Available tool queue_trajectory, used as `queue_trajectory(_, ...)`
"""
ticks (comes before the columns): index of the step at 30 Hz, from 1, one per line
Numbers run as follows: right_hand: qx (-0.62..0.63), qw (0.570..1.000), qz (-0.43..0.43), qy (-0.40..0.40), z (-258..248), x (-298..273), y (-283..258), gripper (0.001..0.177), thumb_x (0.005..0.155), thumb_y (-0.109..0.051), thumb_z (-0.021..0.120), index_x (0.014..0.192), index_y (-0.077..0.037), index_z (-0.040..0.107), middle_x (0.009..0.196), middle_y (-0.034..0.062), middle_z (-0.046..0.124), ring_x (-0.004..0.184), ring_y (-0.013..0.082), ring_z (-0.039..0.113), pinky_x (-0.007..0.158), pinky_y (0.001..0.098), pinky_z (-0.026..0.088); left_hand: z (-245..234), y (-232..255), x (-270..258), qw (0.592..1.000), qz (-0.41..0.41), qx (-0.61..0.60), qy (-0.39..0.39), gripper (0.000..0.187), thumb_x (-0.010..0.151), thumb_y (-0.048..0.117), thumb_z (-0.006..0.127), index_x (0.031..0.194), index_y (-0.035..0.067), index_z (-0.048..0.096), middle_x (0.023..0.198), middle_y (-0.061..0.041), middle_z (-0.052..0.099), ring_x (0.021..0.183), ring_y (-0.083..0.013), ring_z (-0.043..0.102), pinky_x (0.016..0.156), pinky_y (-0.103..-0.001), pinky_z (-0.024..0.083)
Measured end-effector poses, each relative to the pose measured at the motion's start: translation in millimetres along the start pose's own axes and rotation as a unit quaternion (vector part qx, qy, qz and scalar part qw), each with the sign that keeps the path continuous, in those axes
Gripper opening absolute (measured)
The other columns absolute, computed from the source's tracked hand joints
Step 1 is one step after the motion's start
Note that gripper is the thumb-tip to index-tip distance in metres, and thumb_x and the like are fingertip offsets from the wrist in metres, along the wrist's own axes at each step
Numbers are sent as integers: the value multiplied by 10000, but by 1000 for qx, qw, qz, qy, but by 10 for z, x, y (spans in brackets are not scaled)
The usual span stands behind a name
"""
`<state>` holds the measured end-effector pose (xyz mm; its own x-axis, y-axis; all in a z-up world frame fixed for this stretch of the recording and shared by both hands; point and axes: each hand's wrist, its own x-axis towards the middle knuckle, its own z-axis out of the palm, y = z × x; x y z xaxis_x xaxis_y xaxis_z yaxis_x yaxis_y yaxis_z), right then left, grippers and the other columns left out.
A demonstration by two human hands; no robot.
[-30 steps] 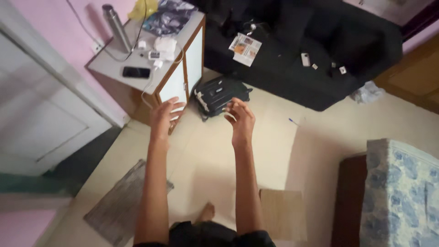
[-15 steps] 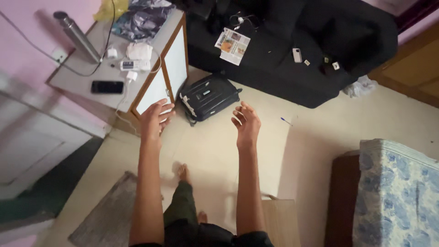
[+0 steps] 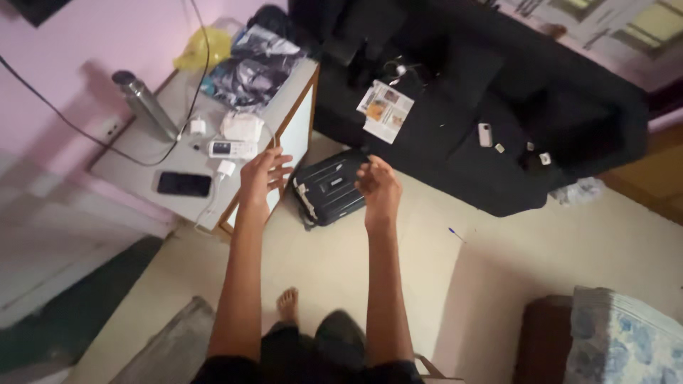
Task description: The person picks up a phone and charger from a couch, moves a newspaper on a desk, and places a black hat onto a stack of clothes on a bed.
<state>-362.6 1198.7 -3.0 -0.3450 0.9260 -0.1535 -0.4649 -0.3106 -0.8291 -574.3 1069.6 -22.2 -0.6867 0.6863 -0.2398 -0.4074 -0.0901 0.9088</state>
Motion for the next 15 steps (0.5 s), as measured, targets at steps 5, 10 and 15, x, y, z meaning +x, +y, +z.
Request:
queue_trajectory(5, -31, 998, 47, -18, 317, 433, 196, 310, 968, -175, 611, 1231, -17, 654, 977, 65, 699, 889, 174, 675, 770, 343, 546, -136, 28, 464, 998, -43, 13, 54, 427, 960, 352, 567, 1265, 74, 677, 1122, -102, 778, 940, -198, 740, 753, -314, 533)
queue_trajectory(10, -25, 996, 75, -32, 370, 953, 340, 303, 951, -184, 633, 1213, -36, 667, 973, 52, 707, 879, 185, 674, 788, 365, 537, -248, -60, 807, 995, -38, 15, 88, 425, 944, 345, 561, 1258, 82, 675, 1137, -84, 780, 958, -186, 747, 774, -311, 543)
queue_trajectory(15, -36, 992, 114, -37, 420, 1578, 304, 321, 932, -189, 638, 1217, -46, 670, 983, 57, 709, 907, 182, 679, 809, 357, 539, -199, -142, 1182, 990, -55, -23, 132, 432, 940, 368, 598, 1266, 94, 665, 1163, -83, 762, 958, -192, 750, 800, -310, 542)
